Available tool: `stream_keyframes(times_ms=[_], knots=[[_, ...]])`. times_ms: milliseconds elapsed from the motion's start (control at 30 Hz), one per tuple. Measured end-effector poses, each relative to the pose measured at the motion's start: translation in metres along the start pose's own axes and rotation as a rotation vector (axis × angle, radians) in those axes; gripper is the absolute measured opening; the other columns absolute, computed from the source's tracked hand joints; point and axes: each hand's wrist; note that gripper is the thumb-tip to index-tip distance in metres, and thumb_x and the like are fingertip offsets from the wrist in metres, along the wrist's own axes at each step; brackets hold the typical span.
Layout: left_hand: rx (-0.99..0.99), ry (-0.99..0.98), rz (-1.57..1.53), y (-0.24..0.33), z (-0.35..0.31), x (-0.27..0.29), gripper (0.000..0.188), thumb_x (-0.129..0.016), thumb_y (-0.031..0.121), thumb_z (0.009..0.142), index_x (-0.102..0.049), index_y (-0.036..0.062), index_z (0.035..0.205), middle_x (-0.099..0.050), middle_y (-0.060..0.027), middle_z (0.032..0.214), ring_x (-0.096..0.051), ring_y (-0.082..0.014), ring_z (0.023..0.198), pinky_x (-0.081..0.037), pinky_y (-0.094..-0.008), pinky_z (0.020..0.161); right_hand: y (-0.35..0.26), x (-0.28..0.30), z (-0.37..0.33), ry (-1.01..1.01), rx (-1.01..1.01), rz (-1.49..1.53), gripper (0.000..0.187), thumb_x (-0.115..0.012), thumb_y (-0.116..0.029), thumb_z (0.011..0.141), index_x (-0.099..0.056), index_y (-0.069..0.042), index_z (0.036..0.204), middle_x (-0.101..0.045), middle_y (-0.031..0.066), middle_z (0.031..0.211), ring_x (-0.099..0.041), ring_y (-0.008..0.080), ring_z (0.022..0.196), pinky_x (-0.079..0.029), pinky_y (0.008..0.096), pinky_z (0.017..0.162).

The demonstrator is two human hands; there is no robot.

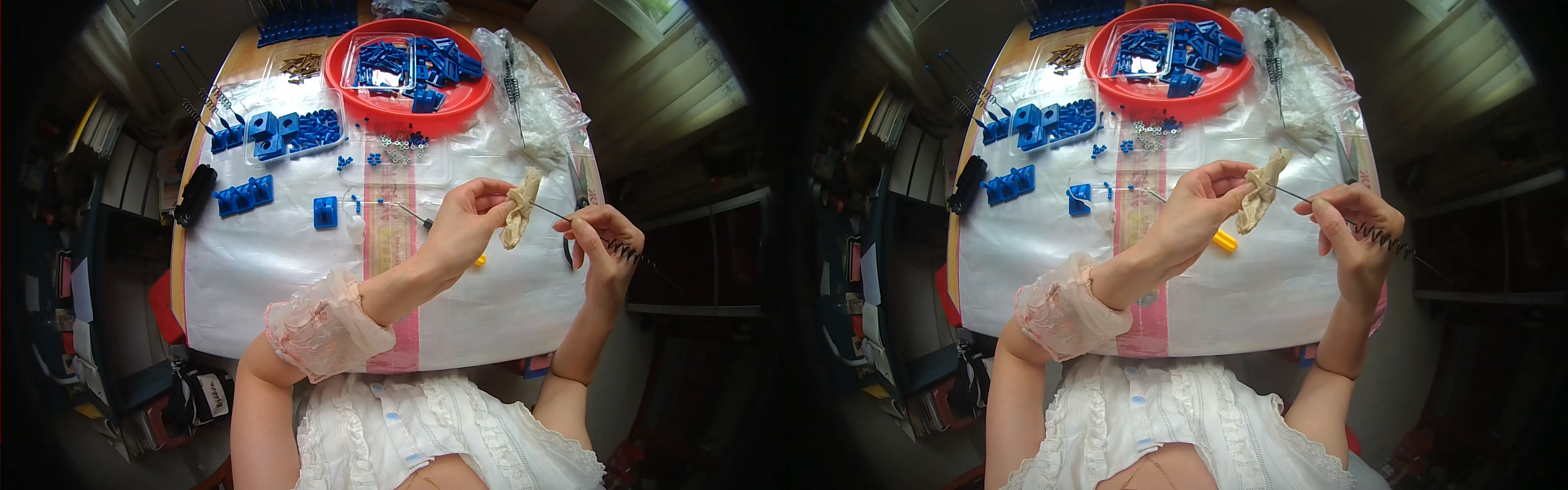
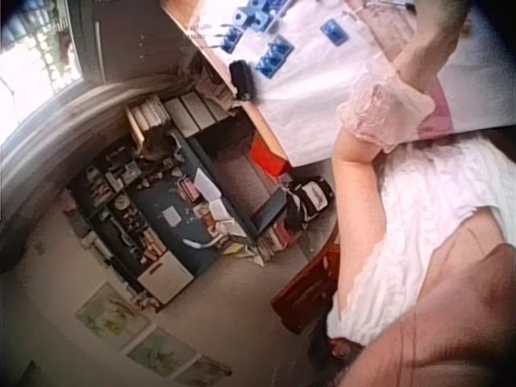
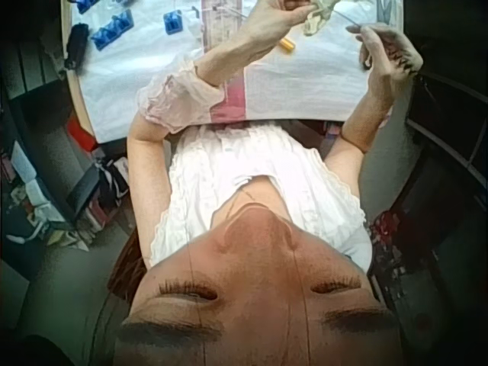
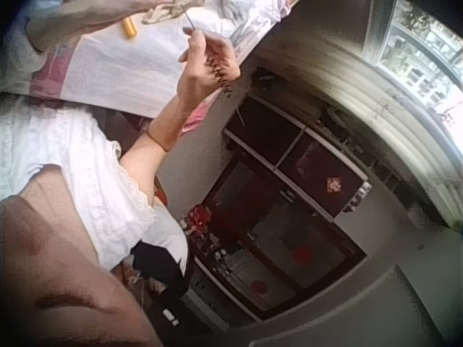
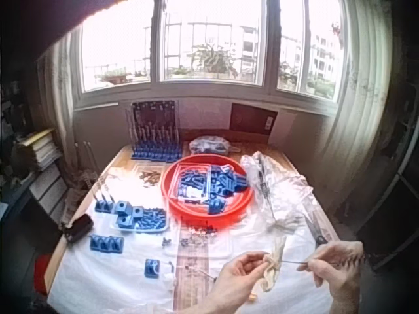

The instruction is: Assembling blue plastic housings by inserting wires and using a soldering iron.

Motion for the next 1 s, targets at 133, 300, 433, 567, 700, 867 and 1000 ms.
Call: stream_keyframes(times_ms=[133, 300, 433, 567, 700, 867, 1000], knots=[[0.052, -0.043, -0.173, -0.003, -0.004, 0.003, 0.034, -0.060, 0.012, 0.107, -0.056, -0.0046, 0.136, -0.070, -0.0079, 0.119, -0.066, -0.0104, 0.105, -0.052, -0.0239, 0.092, 0.001, -0.002, 0.002, -0.014, -0.003, 0.006, 0.006, -0.067, 0.003, 0.089, -0.070, 0.005, 0.085, -0.075, 0.0156, 0.084, -0.055, 0.0046, 0.055, -0.041, 0.0190, 0.050], [0.075, -0.075, -0.159, 0.000, -0.008, 0.007, 0.032, -0.063, 0.017, 0.106, -0.062, -0.0035, 0.129, -0.070, -0.0056, 0.116, -0.065, -0.0092, 0.104, -0.052, -0.0240, 0.094, 0.002, -0.008, 0.002, -0.061, -0.007, -0.056, 0.005, -0.067, 0.005, 0.089, -0.070, 0.006, 0.086, -0.076, 0.0126, 0.085, -0.058, 0.0051, 0.057, -0.043, 0.0197, 0.051], [-0.016, -0.059, 0.131, -0.001, -0.011, 0.021, 0.027, -0.066, 0.019, 0.104, -0.069, -0.0024, 0.119, -0.072, -0.0030, 0.105, -0.066, -0.0075, 0.097, -0.053, -0.0234, 0.089, 0.003, -0.015, 0.002, -0.165, 0.198, -0.307, 0.004, -0.070, 0.008, 0.084, -0.070, 0.004, 0.086, -0.076, 0.0101, 0.084, -0.061, 0.0076, 0.058, -0.045, 0.0220, 0.053], [-0.172, -0.023, 0.351, -0.003, -0.017, 0.032, 0.022, -0.067, 0.015, 0.102, -0.071, -0.0035, 0.114, -0.073, -0.0021, 0.096, -0.067, -0.0062, 0.088, -0.054, -0.0226, 0.080, 0.005, -0.021, 0.002, -0.279, 0.486, -0.480, 0.013, -0.075, 0.010, 0.076, -0.069, 0.002, 0.083, -0.075, 0.0106, 0.082, -0.063, 0.0150, 0.056, -0.047, 0.0257, 0.053], [-0.162, -0.044, 0.488, 0.003, -0.024, 0.032, 0.019, -0.066, 0.010, 0.102, -0.070, -0.0045, 0.113, -0.073, -0.0032, 0.097, -0.067, -0.0057, 0.087, -0.055, -0.0221, 0.076, 0.003, -0.019, 0.003, -0.326, 0.589, -0.541, 0.016, -0.076, 0.010, 0.073, -0.067, 0.000, 0.081, -0.075, 0.0097, 0.080, -0.064, 0.0176, 0.055, -0.048, 0.0273, 0.052], [-0.110, -0.067, 0.307, 0.003, -0.024, 0.034, 0.018, -0.063, 0.010, 0.103, -0.070, -0.0045, 0.110, -0.072, -0.0031, 0.095, -0.067, -0.0058, 0.087, -0.053, -0.0217, 0.080, -0.001, -0.022, 0.004, -0.330, 0.679, -0.582, 0.018, -0.077, 0.010, 0.072, -0.067, -0.001, 0.081, -0.074, 0.0097, 0.080, -0.064, 0.0195, 0.055, -0.048, 0.0281, 0.053], [0.098, -0.012, 0.058, 0.002, -0.022, 0.032, 0.022, -0.062, 0.014, 0.104, -0.068, -0.0042, 0.116, -0.072, -0.0043, 0.101, -0.066, -0.0072, 0.091, -0.053, -0.0222, 0.085, 0.005, -0.026, 0.005, -0.308, 0.696, -0.573, 0.017, -0.077, 0.010, 0.072, -0.068, 0.000, 0.082, -0.075, 0.0109, 0.081, -0.065, 0.0185, 0.056, -0.049, 0.0282, 0.054]])
Point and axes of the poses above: each hand's wrist, its own z-axis towards the middle knuckle, its own x-axis out of the back of the hand, y = z × x
